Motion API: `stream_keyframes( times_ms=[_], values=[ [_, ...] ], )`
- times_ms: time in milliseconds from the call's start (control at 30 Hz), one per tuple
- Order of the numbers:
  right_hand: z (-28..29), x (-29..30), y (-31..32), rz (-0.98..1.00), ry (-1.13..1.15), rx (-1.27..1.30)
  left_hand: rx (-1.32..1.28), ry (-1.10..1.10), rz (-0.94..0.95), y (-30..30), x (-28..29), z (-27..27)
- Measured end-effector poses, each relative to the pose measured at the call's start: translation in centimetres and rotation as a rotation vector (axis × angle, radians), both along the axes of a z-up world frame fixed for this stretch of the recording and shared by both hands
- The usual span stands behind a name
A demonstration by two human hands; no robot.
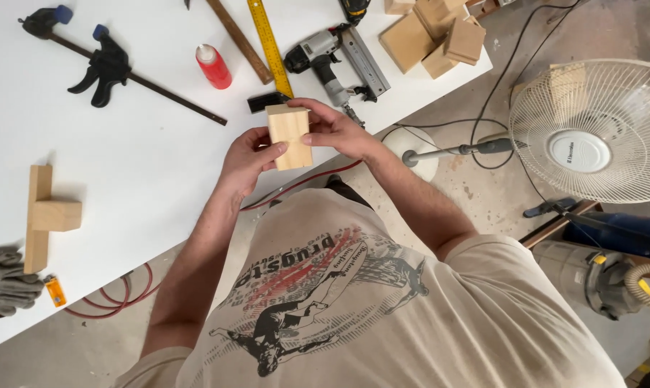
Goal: Assembling small wooden components using wood glue and a pneumatic nail gun on a workbench.
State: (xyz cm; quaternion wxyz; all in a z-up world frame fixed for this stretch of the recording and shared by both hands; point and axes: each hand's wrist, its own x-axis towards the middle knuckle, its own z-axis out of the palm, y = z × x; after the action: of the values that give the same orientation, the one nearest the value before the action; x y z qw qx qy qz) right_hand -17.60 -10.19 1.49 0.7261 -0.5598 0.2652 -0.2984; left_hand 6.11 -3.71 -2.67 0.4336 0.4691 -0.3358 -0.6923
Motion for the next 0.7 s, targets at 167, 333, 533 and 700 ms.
stream_keyframes(
  times_ms=[167,333,533,700],
  values=[
    [-3.0,-1.0,-0.4,-0.023,-0.019,0.071,0.016,0.122,0.019,-0.1,-0.3,1.6],
    [-3.9,-0.9,-0.4,-0.104,-0.072,0.065,-0.035,0.112,-0.023,-0.5,-0.3,-0.1],
    [-4.0,-3.5,-0.7,-0.319,-0.117,0.082,-0.001,0.12,0.09,-1.6,2.3,0.5],
    [-6.1,-2.9,0.2,-0.247,-0.123,0.063,-0.024,0.154,0.067,-2.2,2.7,0.9]
  ],
)
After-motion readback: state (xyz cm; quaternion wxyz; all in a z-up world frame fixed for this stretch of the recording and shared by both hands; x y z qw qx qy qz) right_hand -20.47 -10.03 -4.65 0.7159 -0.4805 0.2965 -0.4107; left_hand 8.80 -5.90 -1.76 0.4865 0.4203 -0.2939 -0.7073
